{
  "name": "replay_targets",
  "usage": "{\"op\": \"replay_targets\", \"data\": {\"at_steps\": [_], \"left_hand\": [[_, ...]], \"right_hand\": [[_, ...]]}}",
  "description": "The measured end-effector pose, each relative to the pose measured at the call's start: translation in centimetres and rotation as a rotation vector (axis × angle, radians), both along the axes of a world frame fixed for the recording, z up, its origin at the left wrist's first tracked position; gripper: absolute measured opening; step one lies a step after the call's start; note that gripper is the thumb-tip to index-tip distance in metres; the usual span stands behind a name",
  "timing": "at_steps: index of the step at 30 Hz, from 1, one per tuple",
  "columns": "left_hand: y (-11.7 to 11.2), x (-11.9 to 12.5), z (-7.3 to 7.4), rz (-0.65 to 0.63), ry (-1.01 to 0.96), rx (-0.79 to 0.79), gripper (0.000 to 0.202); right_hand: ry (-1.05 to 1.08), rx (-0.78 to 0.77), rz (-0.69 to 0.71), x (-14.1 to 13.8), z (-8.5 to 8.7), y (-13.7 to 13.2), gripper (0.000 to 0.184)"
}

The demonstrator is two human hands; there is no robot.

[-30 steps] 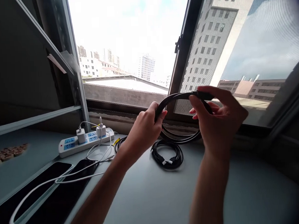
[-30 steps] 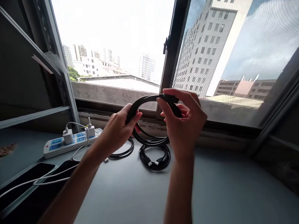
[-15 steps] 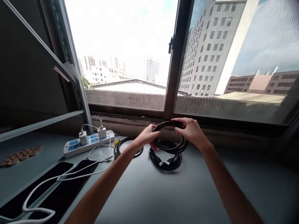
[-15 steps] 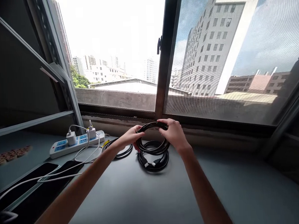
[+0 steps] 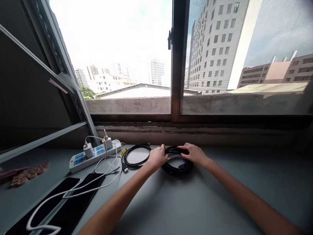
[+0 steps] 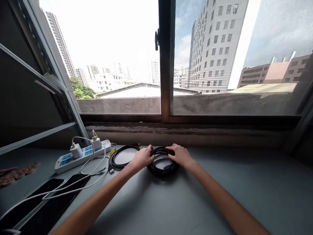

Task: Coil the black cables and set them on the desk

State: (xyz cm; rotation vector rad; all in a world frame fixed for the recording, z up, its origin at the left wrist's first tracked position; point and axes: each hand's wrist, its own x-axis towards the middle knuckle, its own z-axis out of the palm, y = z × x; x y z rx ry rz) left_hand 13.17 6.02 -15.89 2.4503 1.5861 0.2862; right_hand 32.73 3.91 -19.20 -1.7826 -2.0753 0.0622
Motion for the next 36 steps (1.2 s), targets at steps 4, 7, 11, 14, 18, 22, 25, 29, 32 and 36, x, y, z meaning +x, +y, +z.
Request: {"op": "replay_targets", "data": {"at_steps": [4,7,11,14,18,22,25,29,32,36], "left_hand": [[0.0,0.2,-0.1,-0.008,0.087,0.099,0.03],[0.0,0.4,-0.5,-0.001,0.13,0.116,0.027],[-0.1,0.7,-0.9,0.012,0.148,0.118,0.027],[-0.2,0.8,-1.1,0.022,0.139,0.12,0.031],[-0.2,0.7,-1.3,0.018,0.11,0.137,0.029],[-0.2,0.7,-1.4,0.023,0.077,0.171,0.027],[-0.1,0.5,-1.4,0.019,0.06,0.184,0.028],[-0.1,0.2,-1.1,-0.004,0.049,0.184,0.027],[-0.3,0.1,-0.8,-0.022,0.032,0.188,0.029],[-0.3,0.2,-0.8,-0.02,0.013,0.208,0.033]], "right_hand": [[0.0,0.002,-0.015,0.3,-0.2,0.1,0.035],[-0.002,0.015,-0.044,0.2,-0.6,0.0,0.033],[-0.025,0.0,-0.052,-0.2,-0.5,-0.1,0.029],[-0.05,-0.035,-0.075,-0.5,0.1,-0.4,0.034],[-0.087,-0.096,-0.113,-1.5,1.0,-0.8,0.047],[-0.102,-0.136,-0.134,-2.3,1.4,-1.2,0.044],[-0.086,-0.147,-0.131,-2.4,1.5,-1.4,0.041],[-0.059,-0.149,-0.109,-1.8,1.8,-1.4,0.039],[-0.046,-0.121,-0.109,-1.3,2.5,-1.4,0.04],[-0.037,-0.078,-0.138,-0.9,3.1,-1.4,0.041]]}}
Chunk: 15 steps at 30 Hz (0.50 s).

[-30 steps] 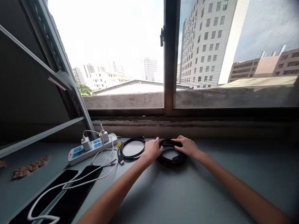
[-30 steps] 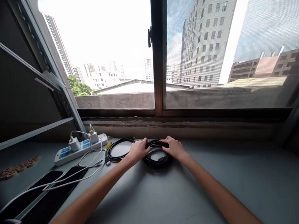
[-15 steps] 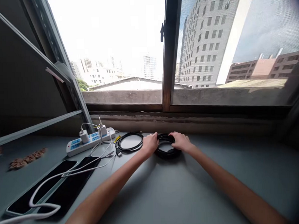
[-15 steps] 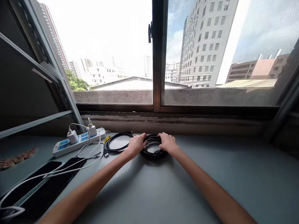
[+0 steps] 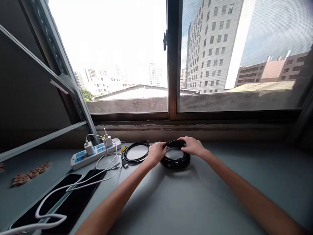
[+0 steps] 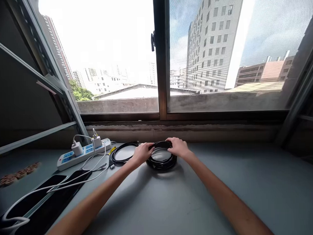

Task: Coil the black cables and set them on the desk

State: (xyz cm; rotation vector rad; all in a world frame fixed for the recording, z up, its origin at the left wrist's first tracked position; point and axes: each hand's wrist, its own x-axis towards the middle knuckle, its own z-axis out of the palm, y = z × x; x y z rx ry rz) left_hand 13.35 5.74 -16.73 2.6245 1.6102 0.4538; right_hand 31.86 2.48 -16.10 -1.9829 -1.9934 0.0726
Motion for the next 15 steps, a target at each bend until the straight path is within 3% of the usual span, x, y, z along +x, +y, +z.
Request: {"op": "replay_targets", "data": {"at_steps": [6,10,12,15], "left_hand": [[0.1,0.0,-0.2,0.044,0.024,0.046,0.041],[-0.4,-0.2,0.8,0.028,0.04,0.121,0.047],[-0.7,-0.2,1.6,-0.041,0.041,0.171,0.044],[-1.1,-0.1,2.4,-0.263,0.055,0.186,0.036]], "right_hand": [[-0.029,0.017,-0.017,0.1,-1.1,0.3,0.039],[-0.044,0.042,-0.015,0.0,-1.5,0.4,0.034],[-0.044,0.054,-0.017,0.0,-1.5,0.4,0.033],[-0.031,0.064,-0.031,-0.1,-1.7,0.6,0.032]]}}
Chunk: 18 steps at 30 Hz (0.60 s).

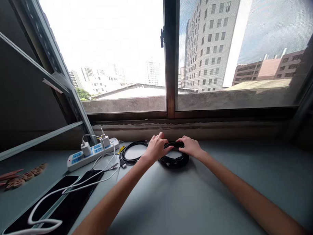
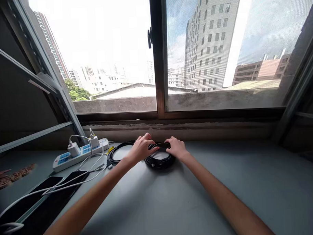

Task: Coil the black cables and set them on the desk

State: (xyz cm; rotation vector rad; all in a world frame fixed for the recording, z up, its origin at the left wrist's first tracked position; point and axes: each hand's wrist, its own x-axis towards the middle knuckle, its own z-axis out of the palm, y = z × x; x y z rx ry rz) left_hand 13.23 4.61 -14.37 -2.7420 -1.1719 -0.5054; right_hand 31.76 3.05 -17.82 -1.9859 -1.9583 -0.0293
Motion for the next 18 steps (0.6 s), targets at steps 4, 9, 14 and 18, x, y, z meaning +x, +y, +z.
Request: {"op": "replay_targets", "data": {"at_steps": [4,9,14,18], "left_hand": [[-0.5,0.7,-1.0,-0.291,0.087,-0.068,0.034],[-1.4,1.9,-3.7,-0.402,0.157,-0.071,0.033],[-2.3,2.4,-4.5,-0.397,0.176,-0.041,0.032],[-3.0,2.4,-4.3,-0.362,0.187,-0.014,0.035]], "right_hand": [[0.021,0.019,-0.018,0.0,-0.6,0.3,0.029],[0.028,0.051,-0.024,0.2,-1.0,0.4,0.021],[0.007,0.045,-0.007,-0.2,-1.1,0.4,0.031],[0.015,0.052,0.002,-0.5,-1.3,0.5,0.035]]}}
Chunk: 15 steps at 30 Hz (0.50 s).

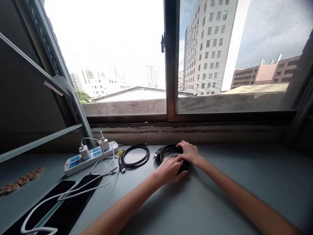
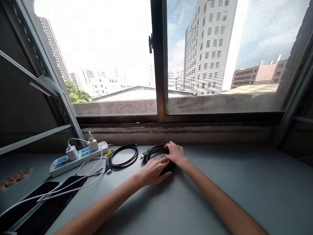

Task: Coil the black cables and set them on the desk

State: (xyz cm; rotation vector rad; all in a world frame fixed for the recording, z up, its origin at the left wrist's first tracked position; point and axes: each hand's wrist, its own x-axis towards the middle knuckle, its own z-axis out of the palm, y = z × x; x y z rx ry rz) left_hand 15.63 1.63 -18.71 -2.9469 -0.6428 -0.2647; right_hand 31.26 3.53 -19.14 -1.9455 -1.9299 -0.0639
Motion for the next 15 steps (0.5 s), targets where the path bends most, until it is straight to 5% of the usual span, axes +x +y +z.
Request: {"op": "replay_targets", "data": {"at_steps": [15], "left_hand": [[-0.8,0.1,2.0,0.104,0.028,0.06,0.019]], "right_hand": [[0.12,0.071,-0.022,0.3,1.3,0.1,0.027]]}}
